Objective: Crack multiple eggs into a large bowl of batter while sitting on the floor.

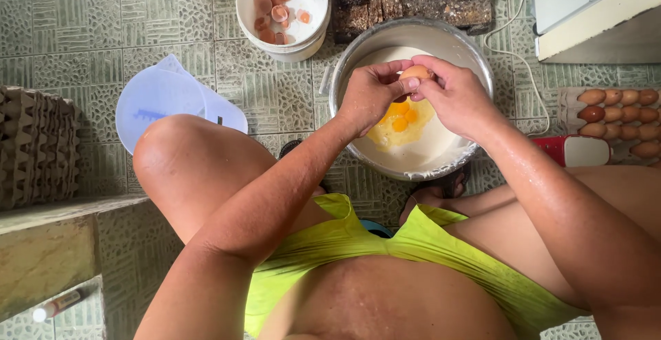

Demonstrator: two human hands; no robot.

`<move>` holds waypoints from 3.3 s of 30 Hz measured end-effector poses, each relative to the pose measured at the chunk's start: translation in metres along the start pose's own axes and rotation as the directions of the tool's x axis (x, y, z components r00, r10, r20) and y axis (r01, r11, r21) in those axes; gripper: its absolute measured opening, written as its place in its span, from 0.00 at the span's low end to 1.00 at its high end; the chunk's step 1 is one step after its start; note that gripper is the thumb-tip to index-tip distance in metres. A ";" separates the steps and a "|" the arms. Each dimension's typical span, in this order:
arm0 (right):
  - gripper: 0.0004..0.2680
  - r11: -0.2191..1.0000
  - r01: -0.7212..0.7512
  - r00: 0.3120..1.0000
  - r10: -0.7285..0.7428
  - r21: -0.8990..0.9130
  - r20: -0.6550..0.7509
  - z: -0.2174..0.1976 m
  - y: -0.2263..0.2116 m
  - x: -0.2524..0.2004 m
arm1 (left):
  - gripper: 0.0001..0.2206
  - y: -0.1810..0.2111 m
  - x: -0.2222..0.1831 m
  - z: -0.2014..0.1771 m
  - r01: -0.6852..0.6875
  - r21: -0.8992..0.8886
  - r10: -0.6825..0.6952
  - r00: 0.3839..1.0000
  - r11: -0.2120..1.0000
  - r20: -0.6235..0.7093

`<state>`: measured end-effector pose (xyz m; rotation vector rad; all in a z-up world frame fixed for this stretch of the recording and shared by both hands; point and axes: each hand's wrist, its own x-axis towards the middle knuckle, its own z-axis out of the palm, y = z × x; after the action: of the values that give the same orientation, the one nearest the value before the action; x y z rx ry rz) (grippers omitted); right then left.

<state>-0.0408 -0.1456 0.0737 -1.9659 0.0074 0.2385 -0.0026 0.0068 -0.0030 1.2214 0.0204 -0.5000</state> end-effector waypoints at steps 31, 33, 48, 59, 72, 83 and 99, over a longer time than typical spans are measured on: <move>0.15 0.604 0.435 0.863 -0.490 -0.668 0.119 -0.035 0.021 0.001 | 0.20 0.045 -0.003 0.001 -0.490 0.791 0.375 0.856 0.366 0.357; 0.15 0.602 0.461 0.842 -0.529 -0.652 0.107 -0.038 0.012 -0.001 | 0.22 0.044 0.000 -0.002 -0.508 0.753 0.407 0.846 0.417 0.345; 0.09 0.888 -0.171 0.976 0.212 0.427 -0.050 -0.020 -0.010 0.003 | 0.16 0.067 -0.022 0.021 -0.367 0.674 0.360 0.919 0.641 0.157; 0.05 0.559 -0.538 0.805 0.564 0.631 0.187 -0.013 0.002 0.008 | 0.26 0.062 -0.039 0.022 -0.325 0.622 0.285 0.944 0.713 0.166; 0.06 0.504 0.449 0.703 -0.709 -0.737 -0.057 0.142 -0.073 0.176 | 0.18 -0.004 -0.023 0.014 -0.068 0.982 -0.376 0.917 0.175 0.130; 0.20 0.467 0.553 0.822 -0.443 -0.689 0.359 -0.089 -0.035 0.064 | 0.26 -0.017 -0.034 -0.021 -0.141 0.978 -0.322 0.929 0.152 0.184; 0.15 0.651 -0.758 0.495 0.619 0.045 -0.609 -0.305 0.337 -0.142 | 0.22 -0.037 -0.016 -0.043 -0.155 0.978 -0.235 0.954 0.137 0.185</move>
<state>-0.1691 -0.5731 -0.0935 -2.0980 1.2797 0.1481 -0.0203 0.0417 -0.0468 2.5149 -0.6897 -0.7900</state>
